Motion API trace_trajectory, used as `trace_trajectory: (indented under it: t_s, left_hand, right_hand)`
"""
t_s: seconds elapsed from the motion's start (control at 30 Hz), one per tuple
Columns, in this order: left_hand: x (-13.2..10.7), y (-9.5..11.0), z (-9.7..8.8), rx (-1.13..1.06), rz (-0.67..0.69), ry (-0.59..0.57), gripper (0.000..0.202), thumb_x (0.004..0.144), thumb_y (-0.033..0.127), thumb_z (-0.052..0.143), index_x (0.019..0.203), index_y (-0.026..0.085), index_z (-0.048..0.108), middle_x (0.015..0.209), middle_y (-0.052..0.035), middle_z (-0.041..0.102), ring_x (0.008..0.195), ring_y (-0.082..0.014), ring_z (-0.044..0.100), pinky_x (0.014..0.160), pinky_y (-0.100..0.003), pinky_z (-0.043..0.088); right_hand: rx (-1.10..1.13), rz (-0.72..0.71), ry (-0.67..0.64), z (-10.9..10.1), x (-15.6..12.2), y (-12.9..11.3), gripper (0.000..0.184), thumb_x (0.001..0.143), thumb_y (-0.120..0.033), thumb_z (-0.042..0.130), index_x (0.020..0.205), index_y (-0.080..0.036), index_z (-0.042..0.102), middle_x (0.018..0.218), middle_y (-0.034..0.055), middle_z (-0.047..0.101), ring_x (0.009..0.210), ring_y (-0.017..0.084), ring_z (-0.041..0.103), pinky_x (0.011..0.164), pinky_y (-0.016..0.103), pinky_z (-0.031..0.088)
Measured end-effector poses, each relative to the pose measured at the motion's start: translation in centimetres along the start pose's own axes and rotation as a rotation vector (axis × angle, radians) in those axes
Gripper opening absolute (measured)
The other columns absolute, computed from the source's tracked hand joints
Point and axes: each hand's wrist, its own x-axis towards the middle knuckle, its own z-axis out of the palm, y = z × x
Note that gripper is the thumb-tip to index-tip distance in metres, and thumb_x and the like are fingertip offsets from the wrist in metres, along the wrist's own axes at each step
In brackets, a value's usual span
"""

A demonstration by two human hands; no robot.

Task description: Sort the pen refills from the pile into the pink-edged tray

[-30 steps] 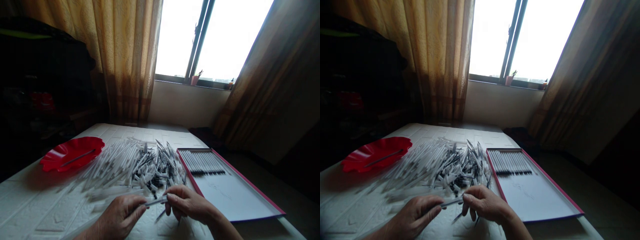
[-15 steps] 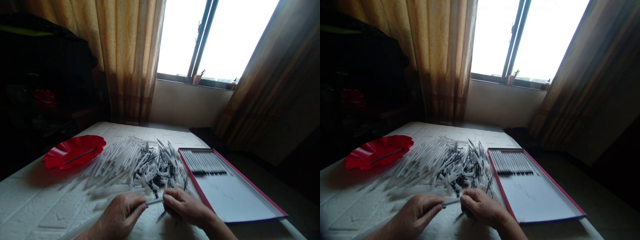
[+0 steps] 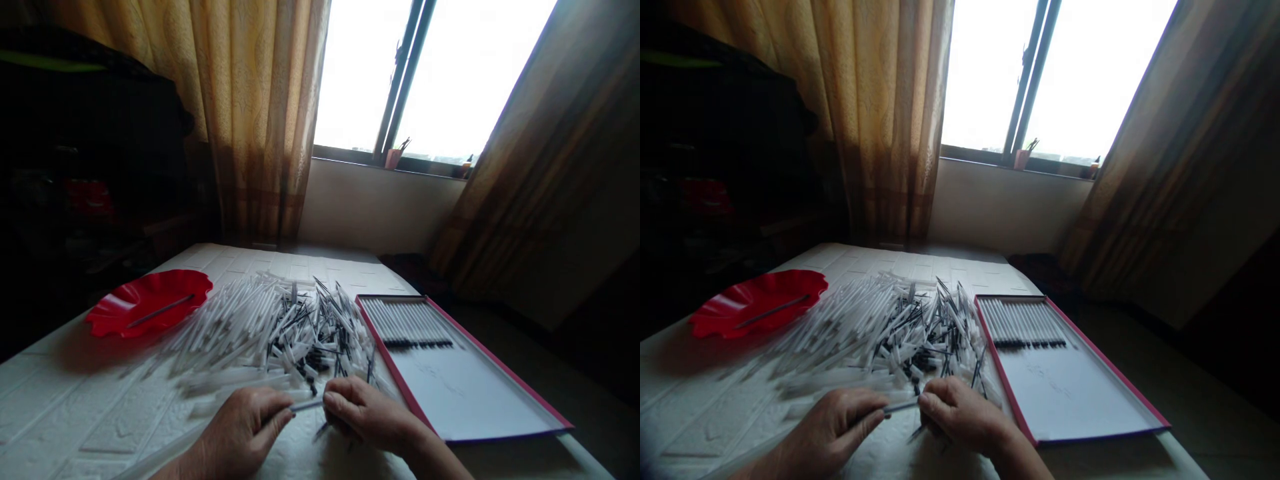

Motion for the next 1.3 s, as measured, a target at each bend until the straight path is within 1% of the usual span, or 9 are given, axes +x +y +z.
trace_trajectory:
  t_s: [0.23,0.4,0.53,0.67,0.87,1.03,1.1,1.2,1.3]
  left_hand:
    - [0.3,0.0,0.0,-0.02,0.005,0.012,0.028,0.095,0.027,0.049,0.085,0.019,0.074,0.078,-0.0032,0.078,0.071,-0.0196,0.073,0.063,-0.022,0.047]
    - [0.8,0.4,-0.2,-0.036,-0.01,0.074,0.03,0.097,0.028,0.044,0.088,0.02,0.072,0.082,-0.0025,0.077,0.075,-0.0186,0.073,0.066,-0.022,0.049]
    - [0.5,0.0,-0.3,-0.025,-0.011,0.111,0.03,0.097,0.033,0.044,0.096,0.022,0.072,0.089,-0.0029,0.079,0.084,-0.0198,0.075,0.073,-0.022,0.051]
    - [0.3,-1.0,-0.2,0.012,-0.035,0.155,0.035,0.096,0.037,0.043,0.102,0.018,0.073,0.095,-0.0072,0.08,0.088,-0.023,0.076,0.075,-0.025,0.051]
    - [1.0,-0.5,-0.1,0.018,-0.051,0.102,0.037,0.096,0.033,0.039,0.077,0.017,0.066,0.062,-0.0023,0.068,0.058,-0.0175,0.067,0.056,-0.023,0.043]
    - [1.1,-0.1,0.4,-0.025,-0.066,0.036,0.035,0.095,0.035,0.04,0.081,0.018,0.066,0.067,-0.0011,0.066,0.062,-0.0162,0.063,0.059,-0.022,0.041]
    - [0.9,-0.1,0.6,-0.038,-0.071,0.005,0.037,0.095,0.038,0.041,0.075,0.018,0.065,0.064,0.0002,0.061,0.061,-0.0158,0.059,0.057,-0.022,0.038]
    - [0.9,-0.3,0.8,-0.054,-0.087,-0.031,0.042,0.094,0.04,0.042,0.062,0.018,0.058,0.058,0.002,0.053,0.056,-0.0145,0.051,0.054,-0.023,0.033]
    - [1.2,-0.1,0.5,-0.102,-0.072,-0.087,0.041,0.093,0.038,0.044,0.064,0.016,0.063,0.058,0.0014,0.055,0.056,-0.0142,0.051,0.054,-0.023,0.035]
  right_hand:
    - [0.036,-0.021,0.018,-0.1,0.0,0.2,0.054,0.082,-0.07,0.056,0.064,-0.02,0.047,0.051,-0.0071,0.043,0.042,0.006,0.034,0.039,0.018,0.025]
    - [0.091,-0.094,0.134,-0.3,0.5,-0.2,0.061,0.081,-0.079,0.049,0.062,-0.021,0.044,0.049,-0.0084,0.04,0.039,0.005,0.031,0.037,0.019,0.022]
    - [0.111,-0.115,0.196,-1.2,0.4,-0.2,0.063,0.077,-0.079,0.056,0.061,-0.018,0.052,0.05,-0.0051,0.048,0.038,0.005,0.037,0.036,0.02,0.023]
    - [0.182,-0.14,0.325,-2.8,0.0,0.1,0.062,0.075,-0.077,0.061,0.059,-0.019,0.048,0.047,-0.0064,0.046,0.038,0.004,0.035,0.038,0.019,0.019]
    - [0.307,-0.179,0.497,-2.6,0.6,0.3,0.06,0.072,-0.077,0.065,0.066,-0.018,0.05,0.057,-0.0058,0.051,0.042,0.004,0.037,0.039,0.018,0.022]
    - [0.355,-0.15,0.463,-0.1,1.4,-0.6,0.064,0.061,-0.075,0.075,0.085,-0.016,0.063,0.065,-0.0027,0.06,0.044,0.006,0.048,0.04,0.018,0.029]
    - [0.359,-0.142,0.44,0.5,1.5,-1.0,0.066,0.058,-0.074,0.077,0.086,-0.015,0.065,0.063,-0.0028,0.06,0.044,0.007,0.049,0.04,0.019,0.03]
    - [0.353,-0.159,0.467,0.5,1.5,-1.2,0.062,0.061,-0.073,0.076,0.08,-0.015,0.065,0.06,-0.0039,0.057,0.044,0.007,0.048,0.041,0.019,0.029]
    - [0.343,-0.176,0.538,-0.4,1.5,-0.7,0.061,0.064,-0.074,0.073,0.076,-0.016,0.061,0.06,-0.0043,0.056,0.043,0.006,0.046,0.04,0.019,0.027]
